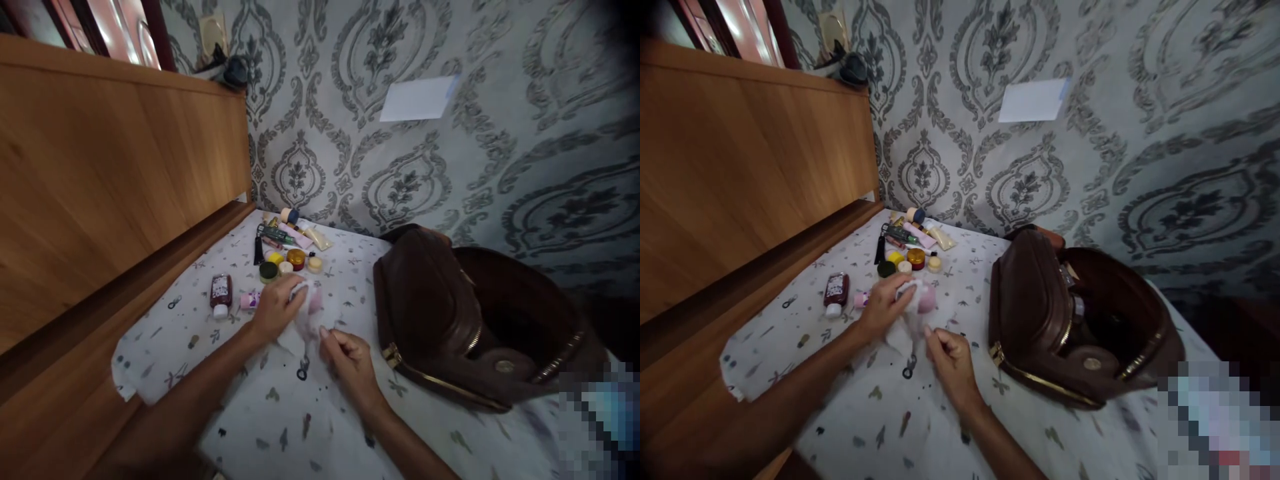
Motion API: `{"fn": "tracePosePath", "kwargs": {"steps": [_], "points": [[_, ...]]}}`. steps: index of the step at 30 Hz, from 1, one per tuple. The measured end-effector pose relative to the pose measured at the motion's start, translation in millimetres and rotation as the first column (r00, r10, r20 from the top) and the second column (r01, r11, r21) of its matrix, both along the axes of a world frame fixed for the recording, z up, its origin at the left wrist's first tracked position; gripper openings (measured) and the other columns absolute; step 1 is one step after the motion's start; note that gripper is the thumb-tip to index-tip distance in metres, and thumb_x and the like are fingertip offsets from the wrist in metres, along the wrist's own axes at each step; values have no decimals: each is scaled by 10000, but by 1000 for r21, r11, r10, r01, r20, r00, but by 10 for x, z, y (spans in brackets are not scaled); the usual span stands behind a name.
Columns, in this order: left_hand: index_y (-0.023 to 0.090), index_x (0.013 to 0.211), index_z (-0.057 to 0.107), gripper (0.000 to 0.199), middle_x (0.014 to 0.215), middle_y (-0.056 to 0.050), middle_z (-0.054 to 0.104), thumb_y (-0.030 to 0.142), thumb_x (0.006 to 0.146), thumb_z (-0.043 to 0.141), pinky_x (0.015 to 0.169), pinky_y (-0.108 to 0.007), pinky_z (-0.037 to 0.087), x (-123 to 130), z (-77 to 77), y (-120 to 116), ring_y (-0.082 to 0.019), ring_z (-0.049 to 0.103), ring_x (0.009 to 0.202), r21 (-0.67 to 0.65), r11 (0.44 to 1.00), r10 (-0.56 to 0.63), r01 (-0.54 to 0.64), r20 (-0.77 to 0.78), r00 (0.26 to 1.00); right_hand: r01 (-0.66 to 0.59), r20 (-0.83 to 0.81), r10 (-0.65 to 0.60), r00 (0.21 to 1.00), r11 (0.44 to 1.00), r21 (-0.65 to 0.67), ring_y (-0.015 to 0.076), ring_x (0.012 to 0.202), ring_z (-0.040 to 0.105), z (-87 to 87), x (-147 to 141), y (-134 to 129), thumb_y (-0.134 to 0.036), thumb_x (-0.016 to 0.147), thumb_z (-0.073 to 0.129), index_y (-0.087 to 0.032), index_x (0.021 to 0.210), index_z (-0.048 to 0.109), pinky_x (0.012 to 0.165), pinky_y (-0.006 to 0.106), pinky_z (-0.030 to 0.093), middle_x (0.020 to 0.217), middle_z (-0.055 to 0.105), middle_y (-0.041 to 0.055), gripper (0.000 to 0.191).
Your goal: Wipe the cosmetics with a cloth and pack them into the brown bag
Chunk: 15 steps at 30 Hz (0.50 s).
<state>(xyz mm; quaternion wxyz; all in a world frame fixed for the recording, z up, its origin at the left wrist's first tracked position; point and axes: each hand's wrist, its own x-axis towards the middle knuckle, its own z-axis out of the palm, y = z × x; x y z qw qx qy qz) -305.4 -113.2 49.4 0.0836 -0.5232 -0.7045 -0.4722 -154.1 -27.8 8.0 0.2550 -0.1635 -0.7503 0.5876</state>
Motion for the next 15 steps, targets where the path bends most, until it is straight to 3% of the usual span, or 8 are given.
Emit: {"fn": "tracePosePath", "kwargs": {"steps": [3, 4, 5, 7, 11, 15], "points": [[169, 1025, 640, 237, 1036, -100, 699, 256, 960, 430, 885, -312, 471, -289, 173, -153, -216, 639, 978, -102, 952, 269, -290, -182, 946, -56, 34, 54, 998, 997, 44, 93, 456, 308, 8, 32, -30, -565, 885, 484, -208, 485, 376, 475, 248, 260, 464, 332, -43, 547], [170, 1063, 635, 263, 1080, -102, 689, 269, 969, 409, 899, -313, 467, -390, 229, -225, -219, 634, 1003, -202, 889, 364, -410, -232, 902, -61, 37, 59, 998, 997, 50, 91, 458, 300, 16, 37, -32, -558, 885, 481, -208, 484, 371, 475, 247, 256, 464, 323, -45, 543], [186, 1092, 627, 291, 1134, -94, 675, 292, 980, 380, 916, -314, 462, -486, 274, -306, -220, 625, 1036, -309, 786, 465, -536, -275, 841, -58, 34, 57, 998, 997, 52, 91, 461, 299, 22, 37, -29, -553, 885, 479, -208, 482, 369, 479, 247, 258, 465, 320, -46, 541], [167, 1106, 626, 337, 1144, -133, 656, 298, 977, 344, 929, -380, 456, -650, 318, -476, -277, 605, 1082, -388, 667, 566, -635, -290, 772, -56, 27, 54, 998, 997, 55, 94, 471, 319, 19, 29, -14, -545, 886, 473, -204, 481, 383, 494, 247, 276, 467, 336, -42, 537], [160, 1033, 664, 327, 1111, -186, 643, 379, 874, 482, 861, -480, 474, -823, 206, -726, -398, 563, 1120, -555, 511, 626, -657, -284, 727, -70, 16, 69, 997, 996, 60, 99, 484, 352, -16, 13, 15, -558, 881, 475, -198, 480, 405, 512, 249, 298, 468, 373, -34, 543], [162, 1041, 657, 362, 1121, -203, 648, 397, 811, 507, 809, -490, 482, -879, 48, -775, -414, 581, 1086, -627, 469, 649, -622, -233, 724, -82, 16, 81, 997, 995, 56, 98, 487, 347, -16, 29, 3, -567, 885, 479, -193, 484, 418, 507, 245, 292, 466, 375, -36, 552]]}}
